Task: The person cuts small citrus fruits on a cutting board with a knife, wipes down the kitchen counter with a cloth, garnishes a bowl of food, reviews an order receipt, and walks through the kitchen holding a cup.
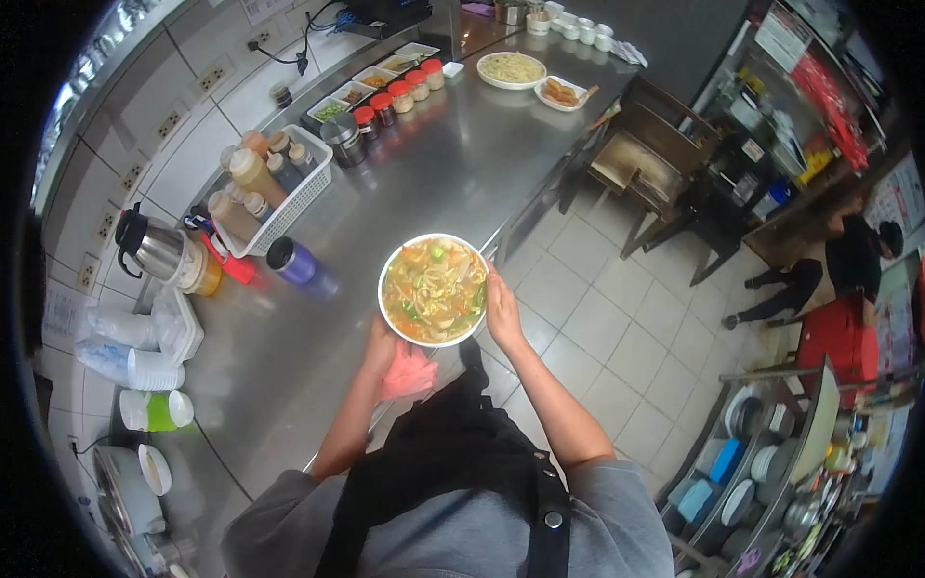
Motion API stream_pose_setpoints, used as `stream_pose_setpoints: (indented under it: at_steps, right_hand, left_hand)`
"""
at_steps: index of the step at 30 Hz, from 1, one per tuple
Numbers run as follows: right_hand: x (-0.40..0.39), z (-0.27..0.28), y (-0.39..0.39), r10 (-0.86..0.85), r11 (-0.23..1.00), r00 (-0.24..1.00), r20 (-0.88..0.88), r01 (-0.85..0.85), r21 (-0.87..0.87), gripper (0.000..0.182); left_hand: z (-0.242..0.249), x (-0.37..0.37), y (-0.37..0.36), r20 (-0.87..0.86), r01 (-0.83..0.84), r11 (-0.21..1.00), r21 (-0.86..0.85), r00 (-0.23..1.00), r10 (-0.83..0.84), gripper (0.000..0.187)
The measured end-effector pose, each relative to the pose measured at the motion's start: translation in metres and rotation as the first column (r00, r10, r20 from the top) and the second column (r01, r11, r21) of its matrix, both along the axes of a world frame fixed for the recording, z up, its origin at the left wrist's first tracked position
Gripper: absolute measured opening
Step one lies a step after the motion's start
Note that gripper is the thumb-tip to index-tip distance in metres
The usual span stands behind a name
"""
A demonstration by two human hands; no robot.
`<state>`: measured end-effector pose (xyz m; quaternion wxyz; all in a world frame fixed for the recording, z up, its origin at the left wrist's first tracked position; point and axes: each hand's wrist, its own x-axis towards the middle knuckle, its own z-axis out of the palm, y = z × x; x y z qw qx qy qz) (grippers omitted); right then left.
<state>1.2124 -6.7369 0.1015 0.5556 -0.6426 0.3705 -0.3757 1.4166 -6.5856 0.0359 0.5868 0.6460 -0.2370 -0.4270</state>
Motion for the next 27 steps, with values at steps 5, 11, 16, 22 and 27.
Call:
stream_pose_setpoints:
  at_steps: [5, 11, 16, 22, 27]
  right_hand:
    - [0.03, -0.013, -0.107, 0.037, 0.999, 0.998, -0.045, -0.037, -0.002, 0.054]
    - [0.067, -0.015, -0.208, 0.109, 0.993, 0.994, 0.007, -0.109, 0.045, 0.057]
    - [0.097, -0.027, -0.297, 0.184, 0.978, 0.983, -0.023, -0.181, 0.1, 0.057]
    - [0.144, -0.009, -0.392, 0.322, 0.94, 0.946, 0.032, -0.324, 0.107, 0.052]
    - [0.189, -0.018, -0.453, 0.471, 0.875, 0.881, 0.038, -0.472, 0.109, 0.051]
  left_hand:
    - [0.019, 0.015, -0.104, 0.015, -0.058, 0.995, 0.087, 0.998, 0.056, 0.048]
    - [-0.02, 0.05, -0.199, 0.178, -0.104, 0.989, 0.106, 0.98, 0.084, 0.049]
    - [-0.042, 0.082, -0.269, 0.207, -0.127, 0.99, 0.066, 0.972, 0.111, 0.051]
    - [0.009, 0.101, -0.334, 0.295, -0.212, 0.961, 0.178, 0.943, 0.154, 0.052]
    - [0.025, 0.135, -0.325, 0.008, -0.457, 0.88, 0.125, 0.888, 0.46, 0.037]
